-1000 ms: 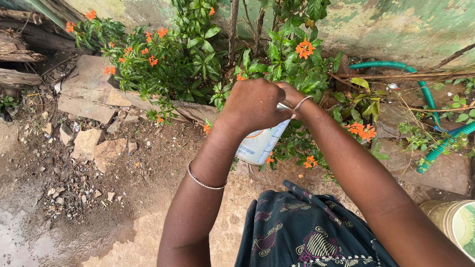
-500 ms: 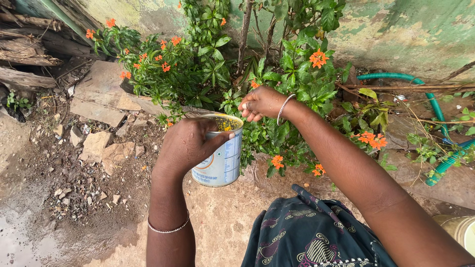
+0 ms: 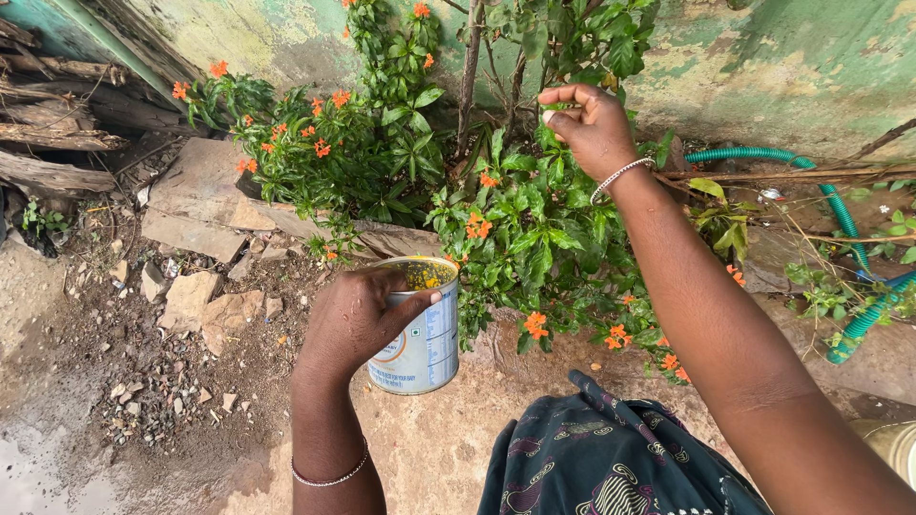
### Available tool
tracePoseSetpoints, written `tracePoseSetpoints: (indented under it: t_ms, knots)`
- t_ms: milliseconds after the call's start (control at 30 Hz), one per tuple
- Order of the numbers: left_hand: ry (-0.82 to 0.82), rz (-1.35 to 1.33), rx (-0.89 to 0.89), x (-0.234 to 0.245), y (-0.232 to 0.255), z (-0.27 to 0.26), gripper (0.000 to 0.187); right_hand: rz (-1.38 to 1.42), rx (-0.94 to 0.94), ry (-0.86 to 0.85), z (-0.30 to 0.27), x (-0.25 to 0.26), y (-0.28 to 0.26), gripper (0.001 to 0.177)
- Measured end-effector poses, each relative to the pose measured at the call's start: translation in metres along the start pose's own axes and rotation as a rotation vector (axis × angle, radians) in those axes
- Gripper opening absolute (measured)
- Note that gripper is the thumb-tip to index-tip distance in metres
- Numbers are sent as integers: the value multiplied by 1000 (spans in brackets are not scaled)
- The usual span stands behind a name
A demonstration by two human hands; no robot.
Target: The person takes small amounts of fertilizer from a tin container and sprinkles it onto the soil at the base of a plant with orange flowers, then rinses their hands and the container in a bucket of water.
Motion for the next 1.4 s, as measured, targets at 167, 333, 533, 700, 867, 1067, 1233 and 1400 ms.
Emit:
tracePoseSetpoints:
  t_ms: [167, 333, 533, 700, 867, 1067, 1233, 1400]
  knots:
    - [-28, 26, -56, -17, 20, 13, 49, 176, -123, 28, -17, 18, 25, 15]
    - [-140, 96, -432, -75, 114, 73, 37, 340, -374, -178, -43, 9, 66, 19]
    - [-51, 175, -577, -82, 184, 136, 40, 471, -591, -210, -31, 47, 113, 28]
    - [0, 66, -540, -56, 157, 131, 40, 162, -524, -126, -6, 57, 57, 37]
    - [113, -96, -403, -34, 118, 117, 43, 207, -407, 10, 28, 72, -14, 22]
    - [36, 7, -324, -28, 95, 95, 41, -13, -267, 43, 56, 104, -9, 34]
    - [58, -8, -301, -24, 85, 85, 43, 30, -250, 96, 54, 128, 27, 40]
    - [39, -32, -284, -28, 84, 87, 45, -12, -291, 83, 41, 141, 49, 41]
Point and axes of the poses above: each hand's wrist, its own z-axis towards the middle knuckle, its own x-axis out of the back of the hand, y = z × x, the point moved 2 cm from there along z, towards the middle knuckle, and after that the axes turned 7 degrees about z, right-handed, at the moved point
